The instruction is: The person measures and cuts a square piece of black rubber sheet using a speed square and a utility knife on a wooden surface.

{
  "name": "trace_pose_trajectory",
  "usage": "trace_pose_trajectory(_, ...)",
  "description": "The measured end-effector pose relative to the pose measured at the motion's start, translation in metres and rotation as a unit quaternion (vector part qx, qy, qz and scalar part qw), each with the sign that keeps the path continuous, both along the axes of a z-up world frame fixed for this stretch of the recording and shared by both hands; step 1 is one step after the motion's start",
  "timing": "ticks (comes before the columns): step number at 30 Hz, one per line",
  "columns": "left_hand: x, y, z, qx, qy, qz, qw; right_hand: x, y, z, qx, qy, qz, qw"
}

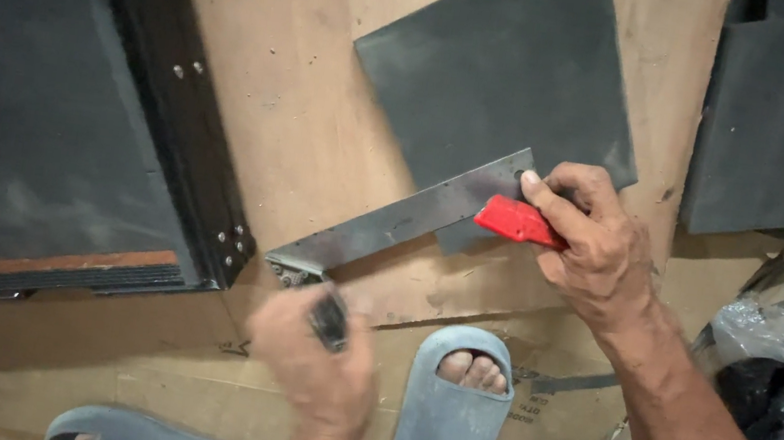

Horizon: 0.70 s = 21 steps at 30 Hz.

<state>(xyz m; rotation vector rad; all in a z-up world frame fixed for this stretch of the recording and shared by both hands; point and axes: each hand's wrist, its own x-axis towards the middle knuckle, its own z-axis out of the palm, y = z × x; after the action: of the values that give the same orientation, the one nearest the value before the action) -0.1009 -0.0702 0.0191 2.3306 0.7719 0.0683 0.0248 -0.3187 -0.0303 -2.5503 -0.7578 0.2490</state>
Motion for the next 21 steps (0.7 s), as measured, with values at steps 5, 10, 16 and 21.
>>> trace_pose_trajectory(5,0.057,-0.009,-0.023,0.084,0.059,-0.171,0.980,0.000,0.000,-0.003,0.015,-0.002,-0.006,1.000)
trace_pose_trajectory(10,0.107,-0.004,-0.024,-0.038,0.180,-0.130,0.974,-0.008,-0.008,-0.021,0.021,0.009,-0.084,0.996)
trace_pose_trajectory(16,0.117,-0.004,-0.023,-0.103,0.221,-0.081,0.967,0.009,-0.008,0.021,0.142,0.116,-0.098,0.978)
trace_pose_trajectory(21,0.108,-0.009,-0.036,-0.057,0.228,-0.087,0.968,0.021,-0.024,0.053,0.323,-0.029,-0.216,0.921)
